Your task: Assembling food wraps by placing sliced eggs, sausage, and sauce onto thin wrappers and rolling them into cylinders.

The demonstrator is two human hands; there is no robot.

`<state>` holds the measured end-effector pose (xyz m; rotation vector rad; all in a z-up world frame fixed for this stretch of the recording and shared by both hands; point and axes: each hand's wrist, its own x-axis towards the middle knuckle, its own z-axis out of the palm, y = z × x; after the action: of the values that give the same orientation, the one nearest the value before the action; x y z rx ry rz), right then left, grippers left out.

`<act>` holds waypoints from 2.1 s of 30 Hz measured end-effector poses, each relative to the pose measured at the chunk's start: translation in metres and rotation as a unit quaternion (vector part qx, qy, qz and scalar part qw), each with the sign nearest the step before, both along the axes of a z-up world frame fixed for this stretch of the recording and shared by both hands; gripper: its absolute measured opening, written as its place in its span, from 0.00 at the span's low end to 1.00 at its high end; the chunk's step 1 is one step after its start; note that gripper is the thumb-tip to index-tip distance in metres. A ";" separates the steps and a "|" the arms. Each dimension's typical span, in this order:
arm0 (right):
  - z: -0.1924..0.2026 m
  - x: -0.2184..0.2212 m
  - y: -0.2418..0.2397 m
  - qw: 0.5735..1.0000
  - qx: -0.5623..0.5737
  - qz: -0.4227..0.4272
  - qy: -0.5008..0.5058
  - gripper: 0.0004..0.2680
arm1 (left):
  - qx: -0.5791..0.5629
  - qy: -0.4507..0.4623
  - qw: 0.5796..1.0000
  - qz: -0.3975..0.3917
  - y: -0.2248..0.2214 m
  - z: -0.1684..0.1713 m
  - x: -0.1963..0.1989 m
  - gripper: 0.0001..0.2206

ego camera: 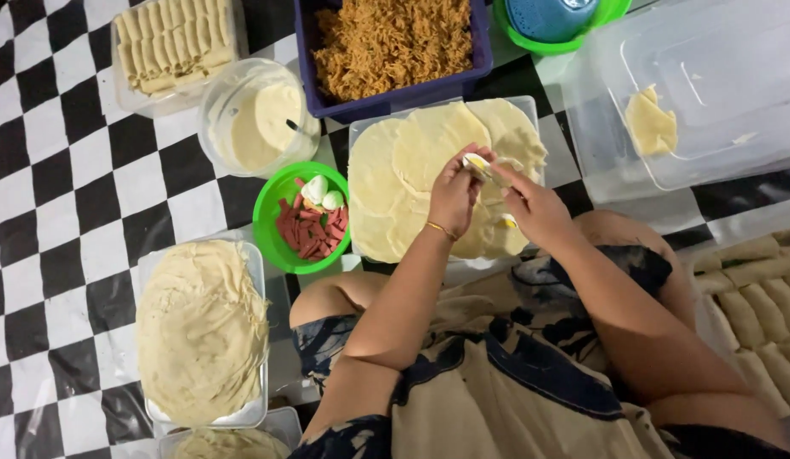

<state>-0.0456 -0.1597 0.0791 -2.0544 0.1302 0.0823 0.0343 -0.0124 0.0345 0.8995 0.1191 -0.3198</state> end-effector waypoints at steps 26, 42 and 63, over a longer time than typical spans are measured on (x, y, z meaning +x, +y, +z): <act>-0.038 0.059 0.039 0.897 -0.419 0.132 -0.043 0.11 | 0.548 -0.145 0.824 0.024 0.093 -0.058 0.047 0.16; -0.029 0.039 0.052 0.994 -0.068 0.063 0.052 0.14 | -0.033 0.024 0.989 0.141 0.080 -0.026 0.029 0.19; 0.006 0.029 0.092 0.994 -0.063 0.080 0.039 0.16 | -0.126 0.009 0.979 0.159 0.077 -0.023 -0.010 0.21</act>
<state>-0.0165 -0.0673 0.0850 -2.1865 0.0185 0.2594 0.0244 0.0645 0.0119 0.6145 0.2321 -0.0421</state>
